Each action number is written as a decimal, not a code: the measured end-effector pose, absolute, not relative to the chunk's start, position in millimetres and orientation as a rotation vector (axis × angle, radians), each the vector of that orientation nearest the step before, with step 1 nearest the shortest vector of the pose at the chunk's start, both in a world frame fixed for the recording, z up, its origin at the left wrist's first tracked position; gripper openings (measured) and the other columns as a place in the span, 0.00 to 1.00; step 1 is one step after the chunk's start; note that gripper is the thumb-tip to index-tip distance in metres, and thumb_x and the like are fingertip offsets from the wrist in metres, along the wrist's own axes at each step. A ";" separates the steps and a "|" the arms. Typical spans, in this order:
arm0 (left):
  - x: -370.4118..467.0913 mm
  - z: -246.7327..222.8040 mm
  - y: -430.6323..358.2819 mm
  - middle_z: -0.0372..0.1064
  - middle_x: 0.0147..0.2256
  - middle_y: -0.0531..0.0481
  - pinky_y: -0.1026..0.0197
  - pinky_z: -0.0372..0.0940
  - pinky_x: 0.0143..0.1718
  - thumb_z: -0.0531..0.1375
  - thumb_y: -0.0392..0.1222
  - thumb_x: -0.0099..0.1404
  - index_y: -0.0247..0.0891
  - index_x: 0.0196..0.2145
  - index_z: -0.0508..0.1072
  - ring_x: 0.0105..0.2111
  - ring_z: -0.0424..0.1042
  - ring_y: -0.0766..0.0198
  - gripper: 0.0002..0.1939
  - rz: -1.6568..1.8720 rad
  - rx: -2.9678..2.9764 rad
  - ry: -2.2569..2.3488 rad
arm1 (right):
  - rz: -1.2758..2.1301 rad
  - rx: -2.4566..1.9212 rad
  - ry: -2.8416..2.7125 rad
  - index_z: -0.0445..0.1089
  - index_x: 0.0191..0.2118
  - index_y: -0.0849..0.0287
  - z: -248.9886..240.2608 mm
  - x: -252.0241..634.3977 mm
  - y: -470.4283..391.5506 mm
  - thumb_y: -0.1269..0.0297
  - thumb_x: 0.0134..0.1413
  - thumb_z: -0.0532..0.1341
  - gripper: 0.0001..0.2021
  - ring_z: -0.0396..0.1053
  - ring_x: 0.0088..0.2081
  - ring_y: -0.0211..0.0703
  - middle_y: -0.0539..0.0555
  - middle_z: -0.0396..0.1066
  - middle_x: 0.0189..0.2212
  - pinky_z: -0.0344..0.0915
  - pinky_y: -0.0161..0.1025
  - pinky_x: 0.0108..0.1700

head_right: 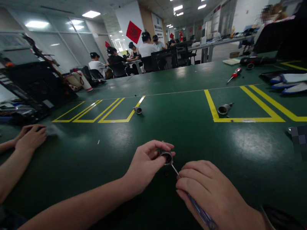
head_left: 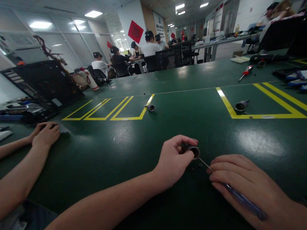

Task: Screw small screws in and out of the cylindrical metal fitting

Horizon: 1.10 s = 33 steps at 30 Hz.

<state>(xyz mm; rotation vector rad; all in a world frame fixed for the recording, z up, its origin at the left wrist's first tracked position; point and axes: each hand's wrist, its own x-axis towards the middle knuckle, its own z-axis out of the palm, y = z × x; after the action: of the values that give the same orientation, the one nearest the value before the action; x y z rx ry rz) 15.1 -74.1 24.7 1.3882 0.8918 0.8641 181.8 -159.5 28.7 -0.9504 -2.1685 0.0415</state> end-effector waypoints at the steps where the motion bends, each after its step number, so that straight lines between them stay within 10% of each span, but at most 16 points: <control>1: 14.9 24.2 -73.3 0.71 0.38 0.46 0.59 0.68 0.39 0.57 0.27 0.53 0.33 0.32 0.69 0.35 0.73 0.63 0.07 0.863 1.381 0.891 | 0.076 -0.955 -2.138 0.67 0.41 0.56 28.2 182.8 -160.4 0.75 0.51 0.57 0.12 0.70 0.40 0.44 0.54 0.73 0.34 0.69 0.40 0.41; 14: 10.6 25.7 -62.7 0.69 0.39 0.45 0.54 0.68 0.45 0.59 0.30 0.56 0.33 0.37 0.69 0.40 0.71 0.62 0.09 0.849 1.339 0.951 | 0.906 -1.345 -1.512 0.68 0.26 0.57 5.2 203.1 -143.8 0.56 0.60 0.51 0.16 0.69 0.34 0.42 0.51 0.70 0.26 0.65 0.36 0.32; 23: 10.1 26.3 -62.8 0.69 0.39 0.46 0.51 0.67 0.46 0.61 0.29 0.54 0.34 0.39 0.70 0.40 0.70 0.62 0.12 0.818 1.320 0.967 | 0.672 -1.423 -1.751 0.67 0.22 0.55 24.3 195.0 -147.8 0.55 0.59 0.50 0.18 0.68 0.27 0.40 0.49 0.69 0.22 0.63 0.35 0.25; 28: 11.7 26.0 -63.4 0.70 0.39 0.46 0.53 0.66 0.46 0.60 0.27 0.53 0.34 0.39 0.71 0.39 0.71 0.63 0.14 0.818 1.300 0.951 | 0.422 -1.237 -1.919 0.61 0.22 0.55 28.1 191.9 -155.3 0.63 0.59 0.51 0.14 0.65 0.26 0.39 0.47 0.63 0.19 0.63 0.43 0.45; 33: 12.7 26.1 -64.1 0.71 0.36 0.46 0.52 0.66 0.45 0.60 0.27 0.52 0.33 0.38 0.71 0.37 0.71 0.63 0.14 0.833 1.318 0.971 | 0.357 -1.164 -2.025 0.61 0.26 0.55 24.8 187.3 -158.6 0.69 0.58 0.52 0.09 0.65 0.29 0.40 0.49 0.65 0.24 0.62 0.45 0.45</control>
<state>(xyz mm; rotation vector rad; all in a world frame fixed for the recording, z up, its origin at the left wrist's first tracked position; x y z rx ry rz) 12.7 -64.1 26.1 1.3177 0.9711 0.8330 187.3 -158.6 24.8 -1.1638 -2.0251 0.3567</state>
